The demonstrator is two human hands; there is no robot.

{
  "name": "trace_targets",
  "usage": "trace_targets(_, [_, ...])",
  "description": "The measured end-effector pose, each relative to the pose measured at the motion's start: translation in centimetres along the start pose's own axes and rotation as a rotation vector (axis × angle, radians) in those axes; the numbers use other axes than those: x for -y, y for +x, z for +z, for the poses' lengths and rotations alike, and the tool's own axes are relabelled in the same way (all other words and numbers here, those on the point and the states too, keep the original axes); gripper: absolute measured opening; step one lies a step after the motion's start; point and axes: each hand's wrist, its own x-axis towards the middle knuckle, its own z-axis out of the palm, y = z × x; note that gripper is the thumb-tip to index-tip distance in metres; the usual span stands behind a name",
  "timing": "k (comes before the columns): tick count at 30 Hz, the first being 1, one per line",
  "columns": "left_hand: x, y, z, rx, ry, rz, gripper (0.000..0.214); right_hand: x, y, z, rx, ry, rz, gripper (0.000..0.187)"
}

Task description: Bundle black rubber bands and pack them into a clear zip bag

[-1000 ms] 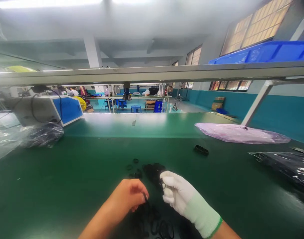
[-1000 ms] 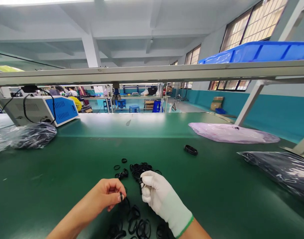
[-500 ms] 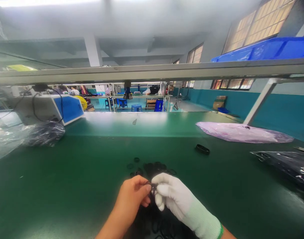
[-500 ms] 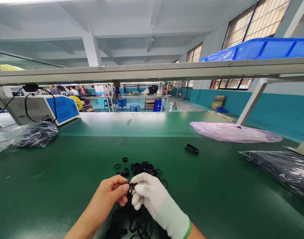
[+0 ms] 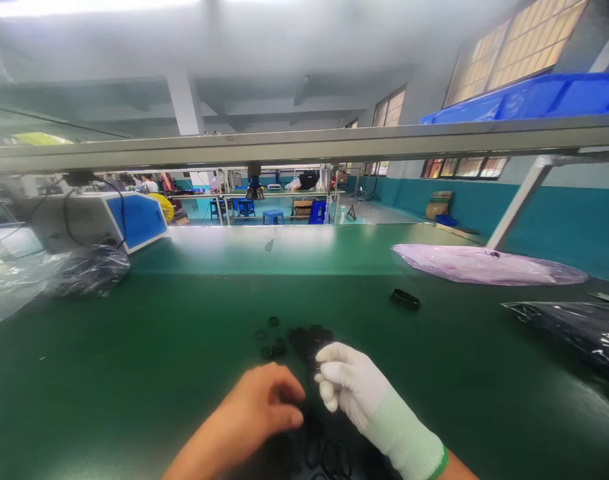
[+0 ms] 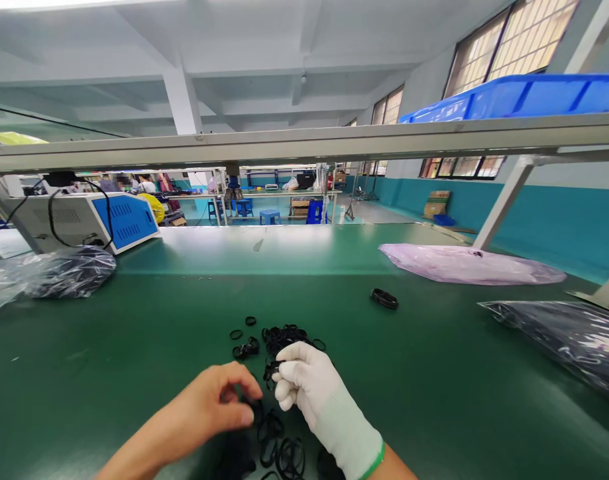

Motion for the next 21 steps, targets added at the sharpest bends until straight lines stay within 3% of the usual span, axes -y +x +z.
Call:
trace_targets(2, [-0.1,-0.4,0.1,-0.012,0.200,0.019,0.026,0.1,0.0,0.2,-0.018,-0.051,-0.009,0.027])
trace_targets(4, [-0.4,-0.3,0.4,-0.124,0.241,0.024,0.022,0.1,0.0,0.4,-0.004,-0.143,-0.024,0.024])
trace_targets(8, [-0.7,0.5,1.2,-0.242,0.067,0.049,0.021,-0.1,-0.4,0.9,0.056,-0.240,0.019,0.022])
trace_targets(14, [-0.4,0.8,0.7,-0.341,-0.261,0.134,0.026,-0.3,-0.4,0.4,0.114,-0.012,0.013,0.020])
trace_targets(18, [0.0,1.2,-0.4,-0.507,-0.496,0.110,0.027,-0.3,0.0,0.1,0.083,0.012,0.020,0.019])
trace_targets(20, [0.2,1.2,-0.9,-0.487,-0.530,0.083,0.027,-0.2,0.0,0.0,0.073,0.022,0.034,0.019])
trace_targets(21, [0.3,1.2,-1.1,-0.399,-0.473,0.060,0.025,-0.2,0.0,0.0,0.070,0.029,0.044,0.020])
